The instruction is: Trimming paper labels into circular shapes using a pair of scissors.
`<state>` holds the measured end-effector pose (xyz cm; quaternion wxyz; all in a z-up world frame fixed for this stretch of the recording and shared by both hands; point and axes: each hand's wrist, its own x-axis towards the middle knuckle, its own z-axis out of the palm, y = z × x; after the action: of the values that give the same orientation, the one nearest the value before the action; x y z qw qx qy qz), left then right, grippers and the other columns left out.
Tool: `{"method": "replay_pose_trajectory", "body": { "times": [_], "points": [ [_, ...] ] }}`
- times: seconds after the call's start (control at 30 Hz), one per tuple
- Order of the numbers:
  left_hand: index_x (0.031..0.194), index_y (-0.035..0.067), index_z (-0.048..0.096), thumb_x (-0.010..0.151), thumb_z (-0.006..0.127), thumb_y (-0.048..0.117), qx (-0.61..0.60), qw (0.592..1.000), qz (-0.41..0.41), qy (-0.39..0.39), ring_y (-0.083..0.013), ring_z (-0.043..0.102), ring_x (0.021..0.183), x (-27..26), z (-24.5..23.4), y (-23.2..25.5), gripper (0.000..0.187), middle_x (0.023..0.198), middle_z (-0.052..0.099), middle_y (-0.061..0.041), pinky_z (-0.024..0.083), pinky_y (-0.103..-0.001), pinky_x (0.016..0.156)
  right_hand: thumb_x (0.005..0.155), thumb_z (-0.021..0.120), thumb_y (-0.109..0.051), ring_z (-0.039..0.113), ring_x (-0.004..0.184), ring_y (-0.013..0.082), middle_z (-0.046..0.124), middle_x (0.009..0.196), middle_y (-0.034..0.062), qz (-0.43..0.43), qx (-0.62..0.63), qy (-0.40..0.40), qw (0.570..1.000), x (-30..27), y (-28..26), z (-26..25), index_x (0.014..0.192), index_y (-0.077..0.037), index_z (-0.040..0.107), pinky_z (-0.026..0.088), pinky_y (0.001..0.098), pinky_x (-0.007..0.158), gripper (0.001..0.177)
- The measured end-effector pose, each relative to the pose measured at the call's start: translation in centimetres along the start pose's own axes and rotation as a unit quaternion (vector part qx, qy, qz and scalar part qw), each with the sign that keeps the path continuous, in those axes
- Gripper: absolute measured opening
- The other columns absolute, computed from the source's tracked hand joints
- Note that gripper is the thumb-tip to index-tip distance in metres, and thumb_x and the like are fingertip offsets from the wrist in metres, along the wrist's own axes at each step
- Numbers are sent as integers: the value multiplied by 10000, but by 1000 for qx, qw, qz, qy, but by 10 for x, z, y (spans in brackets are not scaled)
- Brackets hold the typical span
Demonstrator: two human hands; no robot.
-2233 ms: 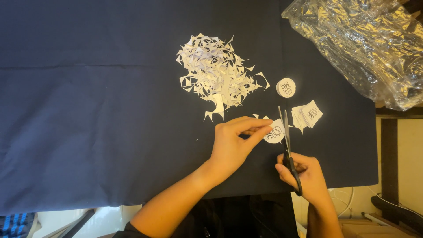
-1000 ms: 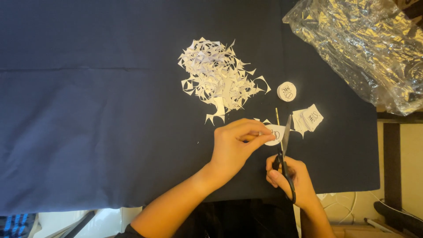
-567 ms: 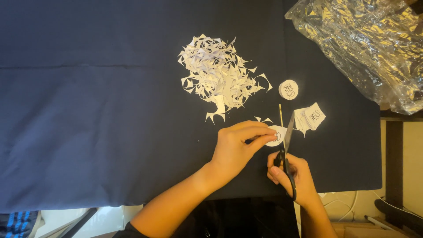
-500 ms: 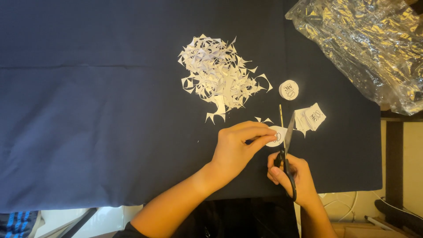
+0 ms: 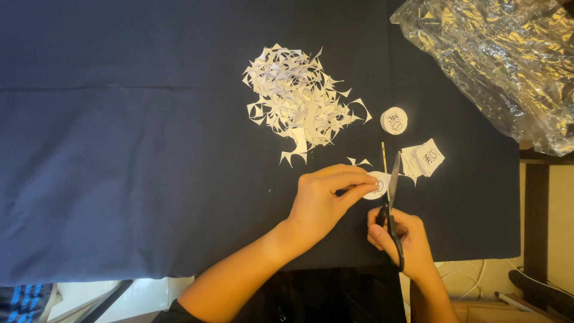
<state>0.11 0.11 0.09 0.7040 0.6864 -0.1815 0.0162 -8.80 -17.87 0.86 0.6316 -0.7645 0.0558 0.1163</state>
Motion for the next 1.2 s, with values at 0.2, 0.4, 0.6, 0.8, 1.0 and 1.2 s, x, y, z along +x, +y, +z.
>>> {"method": "replay_pose_trajectory", "body": {
  "times": [0.2, 0.4, 0.6, 0.8, 1.0, 1.2],
  "points": [
    [958, 82, 790, 917, 806, 75, -9, 1000, -24, -15, -126, 736, 905, 2, -2, 2, 45, 997, 786, -42, 594, -215, 786, 952, 703, -176, 411, 491, 94, 433, 548, 10, 22, -35, 14, 999, -5, 8, -8, 765, -41, 608, 319, 219, 486, 249],
    [1126, 171, 741, 832, 857, 176, -56, 987, -148, -6, -109, 798, 898, 3, -2, 8, 317, 969, 811, -57, 655, -206, 905, 936, 729, -164, 399, 481, 93, 410, 547, 1, 36, -39, 23, 998, -8, 11, -12, 742, -44, 610, 305, 222, 471, 257],
    [1023, 88, 797, 861, 846, 122, -28, 997, -65, 13, -112, 755, 838, 2, -4, 6, 173, 1002, 804, -69, 608, -205, 829, 899, 759, -187, 396, 527, 60, 487, 564, -27, 49, -118, 17, 992, -10, 7, -19, 728, -97, 633, 312, 216, 518, 231],
    [1031, 84, 796, 869, 848, 95, -46, 997, -45, -29, -100, 679, 789, -1, -4, 1, 171, 970, 783, -56, 565, -201, 775, 923, 733, -197, 408, 536, 90, 442, 609, -8, 34, -45, -9, 998, -11, 1, -18, 767, -58, 632, 325, 232, 517, 232],
    [1025, 73, 801, 888, 831, 108, -40, 997, -57, -43, -78, 545, 683, 1, -6, 3, 144, 916, 756, -23, 516, -202, 719, 901, 754, -184, 410, 542, 69, 497, 574, -18, 51, -108, -1, 993, -12, 9, -27, 752, -92, 645, 337, 235, 526, 205],
    [1074, 73, 790, 906, 805, 97, -35, 998, -23, -54, -156, 738, 923, 1, -6, -3, 171, 980, 777, -53, 607, -232, 867, 891, 760, -167, 388, 531, 70, 471, 573, -31, 51, -130, -3, 990, -14, 5, -29, 700, -105, 619, 326, 232, 517, 245]
  ]
}}
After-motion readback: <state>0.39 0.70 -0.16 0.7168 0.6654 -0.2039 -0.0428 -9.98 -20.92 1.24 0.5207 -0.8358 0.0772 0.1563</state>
